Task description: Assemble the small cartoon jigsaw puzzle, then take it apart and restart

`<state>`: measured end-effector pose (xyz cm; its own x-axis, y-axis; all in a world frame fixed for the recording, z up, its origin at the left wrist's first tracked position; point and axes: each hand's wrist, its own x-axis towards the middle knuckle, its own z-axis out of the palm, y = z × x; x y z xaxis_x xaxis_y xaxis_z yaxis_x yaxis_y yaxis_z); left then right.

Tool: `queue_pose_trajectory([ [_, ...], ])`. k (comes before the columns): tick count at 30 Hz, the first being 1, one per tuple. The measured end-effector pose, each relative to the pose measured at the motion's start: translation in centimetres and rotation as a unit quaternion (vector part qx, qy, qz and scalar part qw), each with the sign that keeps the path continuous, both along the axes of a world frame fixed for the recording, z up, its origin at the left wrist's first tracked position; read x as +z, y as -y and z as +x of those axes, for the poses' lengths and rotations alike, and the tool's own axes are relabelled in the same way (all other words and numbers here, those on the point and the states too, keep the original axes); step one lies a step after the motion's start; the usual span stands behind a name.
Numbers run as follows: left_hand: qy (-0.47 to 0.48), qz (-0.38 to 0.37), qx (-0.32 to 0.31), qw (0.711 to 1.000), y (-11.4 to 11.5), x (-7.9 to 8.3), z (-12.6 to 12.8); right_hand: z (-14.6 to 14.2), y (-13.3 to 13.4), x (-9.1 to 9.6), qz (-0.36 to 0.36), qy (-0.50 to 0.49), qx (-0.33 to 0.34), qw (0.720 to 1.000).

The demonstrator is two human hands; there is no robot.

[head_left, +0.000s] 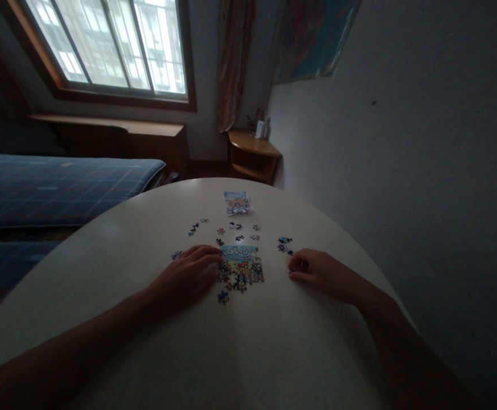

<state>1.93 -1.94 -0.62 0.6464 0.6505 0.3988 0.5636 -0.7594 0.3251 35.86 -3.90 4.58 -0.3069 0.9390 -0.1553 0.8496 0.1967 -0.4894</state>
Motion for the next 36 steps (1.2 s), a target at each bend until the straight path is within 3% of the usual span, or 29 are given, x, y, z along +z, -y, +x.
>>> queue_pose_trajectory([
  [7,0.000,0.000,0.007,1.000,0.0,0.0,0.0,-1.5,0.1,-0.3,0.047,-0.012,0.029,0.998],
  [23,-0.031,-0.026,0.017,0.999,0.0,0.0,-0.1,-4.7,-1.7,-1.3,0.184,-0.009,-0.008,0.983],
  [28,-0.059,-0.044,0.029,0.997,0.3,0.3,-0.1,-7.8,-5.0,-0.2,0.178,0.030,0.029,0.983],
  [36,-0.064,-0.077,0.028,0.995,0.3,0.2,-0.3,-10.0,-10.4,0.9,0.052,0.128,0.099,0.985],
])
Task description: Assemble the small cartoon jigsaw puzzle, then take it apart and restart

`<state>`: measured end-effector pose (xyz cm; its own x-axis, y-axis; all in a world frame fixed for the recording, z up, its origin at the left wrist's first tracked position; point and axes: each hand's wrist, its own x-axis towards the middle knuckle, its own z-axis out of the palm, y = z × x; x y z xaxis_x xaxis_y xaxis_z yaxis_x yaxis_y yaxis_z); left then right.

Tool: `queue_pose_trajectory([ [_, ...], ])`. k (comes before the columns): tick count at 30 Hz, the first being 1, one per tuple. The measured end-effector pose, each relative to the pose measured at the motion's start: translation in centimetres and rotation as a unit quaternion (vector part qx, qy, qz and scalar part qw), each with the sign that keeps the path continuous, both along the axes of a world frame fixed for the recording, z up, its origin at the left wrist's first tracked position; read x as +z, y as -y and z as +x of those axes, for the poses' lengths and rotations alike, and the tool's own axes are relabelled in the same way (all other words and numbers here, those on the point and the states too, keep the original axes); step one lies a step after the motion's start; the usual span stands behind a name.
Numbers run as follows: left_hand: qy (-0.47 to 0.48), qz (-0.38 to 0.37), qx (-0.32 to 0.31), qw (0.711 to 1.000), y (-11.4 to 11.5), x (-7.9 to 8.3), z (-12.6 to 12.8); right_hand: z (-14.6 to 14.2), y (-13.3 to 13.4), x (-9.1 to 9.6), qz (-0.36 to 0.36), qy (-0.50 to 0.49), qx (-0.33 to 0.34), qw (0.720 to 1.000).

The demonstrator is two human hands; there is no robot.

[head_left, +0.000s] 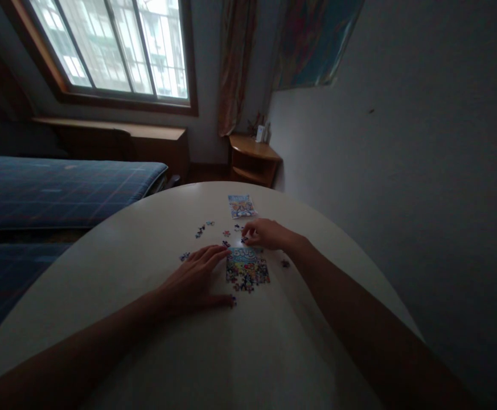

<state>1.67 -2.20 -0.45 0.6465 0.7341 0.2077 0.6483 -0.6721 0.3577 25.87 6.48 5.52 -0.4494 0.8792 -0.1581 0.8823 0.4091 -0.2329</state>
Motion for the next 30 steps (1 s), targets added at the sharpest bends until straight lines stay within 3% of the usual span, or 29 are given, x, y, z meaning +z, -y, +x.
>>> queue_pose_trajectory([
  [6,-0.003,-0.001,-0.012,1.000,-0.3,-0.1,-0.1,-0.4,-0.5,0.4,-0.043,0.041,0.003,0.998],
  [11,-0.005,0.010,-0.030,0.999,-0.2,0.1,-0.2,-0.5,0.1,0.7,-0.036,0.045,0.012,0.998],
  [21,-0.027,0.024,-0.035,0.999,-0.3,-0.3,-0.1,0.0,1.2,0.6,0.005,-0.045,0.012,0.999],
  [25,-0.027,0.029,-0.040,0.998,-0.4,-0.3,-0.2,0.2,4.2,0.1,0.033,-0.125,-0.001,0.992],
  [27,-0.023,0.031,-0.042,0.998,-0.4,-0.3,-0.2,0.1,6.6,-0.4,0.027,-0.245,-0.010,0.969],
  [30,-0.014,0.029,-0.042,0.999,-0.3,-0.1,-0.2,-0.2,10.4,-1.3,0.007,-0.318,-0.036,0.947],
])
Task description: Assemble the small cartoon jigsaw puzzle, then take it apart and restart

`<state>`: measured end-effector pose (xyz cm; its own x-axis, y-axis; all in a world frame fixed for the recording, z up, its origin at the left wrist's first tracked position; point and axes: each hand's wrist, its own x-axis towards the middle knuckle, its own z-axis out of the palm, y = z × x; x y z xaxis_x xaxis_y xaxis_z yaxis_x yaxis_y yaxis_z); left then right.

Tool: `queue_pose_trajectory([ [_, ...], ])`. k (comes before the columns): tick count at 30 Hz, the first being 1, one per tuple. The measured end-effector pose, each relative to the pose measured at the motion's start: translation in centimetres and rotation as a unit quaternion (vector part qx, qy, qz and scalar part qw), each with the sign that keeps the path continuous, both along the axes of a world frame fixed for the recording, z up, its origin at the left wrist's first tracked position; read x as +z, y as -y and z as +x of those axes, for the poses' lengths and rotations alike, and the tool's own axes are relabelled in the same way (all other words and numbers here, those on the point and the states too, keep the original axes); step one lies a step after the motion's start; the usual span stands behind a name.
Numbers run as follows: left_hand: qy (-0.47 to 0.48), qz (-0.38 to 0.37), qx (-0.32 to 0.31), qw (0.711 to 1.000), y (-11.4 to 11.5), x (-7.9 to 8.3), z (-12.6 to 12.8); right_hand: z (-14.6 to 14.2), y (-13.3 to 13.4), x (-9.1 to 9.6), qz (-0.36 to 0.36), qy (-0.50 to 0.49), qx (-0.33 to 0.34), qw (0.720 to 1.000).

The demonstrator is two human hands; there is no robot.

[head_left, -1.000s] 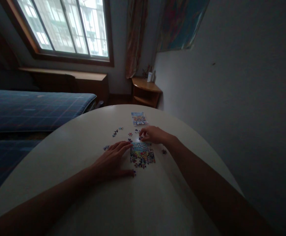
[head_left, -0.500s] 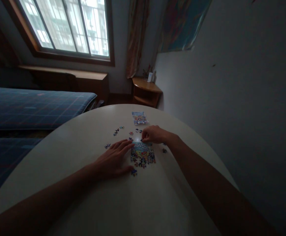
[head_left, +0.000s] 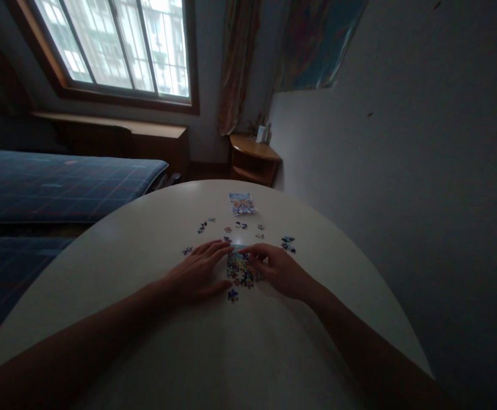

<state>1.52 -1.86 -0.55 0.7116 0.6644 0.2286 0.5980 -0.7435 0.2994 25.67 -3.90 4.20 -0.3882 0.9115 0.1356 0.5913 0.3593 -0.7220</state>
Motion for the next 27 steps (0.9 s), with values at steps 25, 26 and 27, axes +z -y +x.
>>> queue_pose_trajectory([
  [25,-0.009,-0.004,-0.029,1.000,0.4,0.3,0.1,-1.5,6.2,-2.2,-0.117,-0.035,-0.034,0.992],
  [26,-0.013,-0.005,-0.026,1.000,0.3,0.2,0.1,-1.5,6.2,-2.2,-0.103,-0.022,-0.028,0.994],
  [27,-0.015,-0.005,-0.024,1.000,0.3,0.1,0.1,-1.6,6.3,-2.2,-0.084,-0.004,-0.023,0.996],
])
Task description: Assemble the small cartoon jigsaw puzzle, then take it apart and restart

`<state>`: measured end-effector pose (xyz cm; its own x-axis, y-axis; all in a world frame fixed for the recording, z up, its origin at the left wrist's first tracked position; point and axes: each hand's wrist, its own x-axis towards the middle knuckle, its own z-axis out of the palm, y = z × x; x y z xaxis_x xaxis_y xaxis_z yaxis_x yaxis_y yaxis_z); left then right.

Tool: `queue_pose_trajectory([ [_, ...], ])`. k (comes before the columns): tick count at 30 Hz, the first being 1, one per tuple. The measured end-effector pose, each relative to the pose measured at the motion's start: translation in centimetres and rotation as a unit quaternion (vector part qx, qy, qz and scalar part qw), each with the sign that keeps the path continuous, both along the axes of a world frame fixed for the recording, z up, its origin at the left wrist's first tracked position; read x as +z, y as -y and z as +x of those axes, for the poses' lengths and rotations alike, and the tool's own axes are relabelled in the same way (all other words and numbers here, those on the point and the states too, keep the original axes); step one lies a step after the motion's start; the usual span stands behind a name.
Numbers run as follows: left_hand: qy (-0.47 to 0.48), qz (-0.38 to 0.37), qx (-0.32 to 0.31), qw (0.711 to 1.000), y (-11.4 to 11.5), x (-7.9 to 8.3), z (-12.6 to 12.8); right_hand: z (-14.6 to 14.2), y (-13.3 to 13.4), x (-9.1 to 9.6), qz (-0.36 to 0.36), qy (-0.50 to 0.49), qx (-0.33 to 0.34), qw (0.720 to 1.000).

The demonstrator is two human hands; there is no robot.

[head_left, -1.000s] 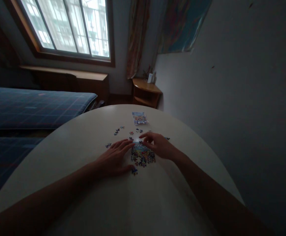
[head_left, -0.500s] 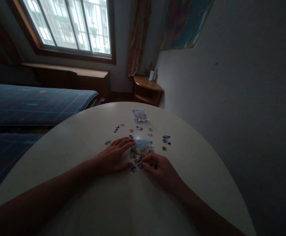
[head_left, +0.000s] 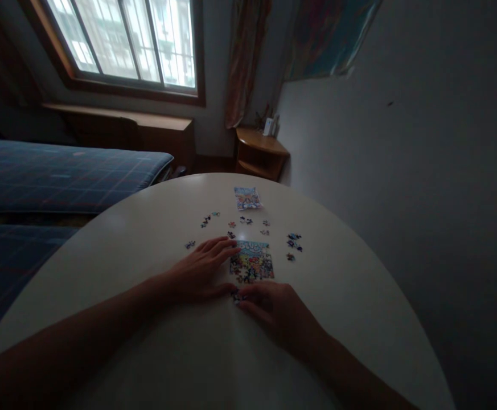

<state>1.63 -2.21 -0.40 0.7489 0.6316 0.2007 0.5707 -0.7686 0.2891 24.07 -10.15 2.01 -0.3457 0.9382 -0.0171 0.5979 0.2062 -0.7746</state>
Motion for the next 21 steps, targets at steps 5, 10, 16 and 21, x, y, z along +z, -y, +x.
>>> queue_pose_trajectory([
  [5,-0.006,0.001,-0.001,1.000,-0.01,-0.04,0.02,-0.29,-0.08,-0.11,0.097,0.081,0.050,0.991],
  [10,-0.001,-0.003,0.000,1.000,0.02,-0.01,0.03,-0.19,-0.22,-0.38,0.131,0.119,0.069,0.982],
  [16,-0.005,0.000,0.005,1.000,0.05,-0.04,0.07,-0.14,-0.03,-0.22,0.193,0.169,0.080,0.963],
  [21,-0.007,0.000,0.000,1.000,0.03,-0.06,0.03,-0.40,0.51,0.11,0.234,0.190,0.125,0.945],
])
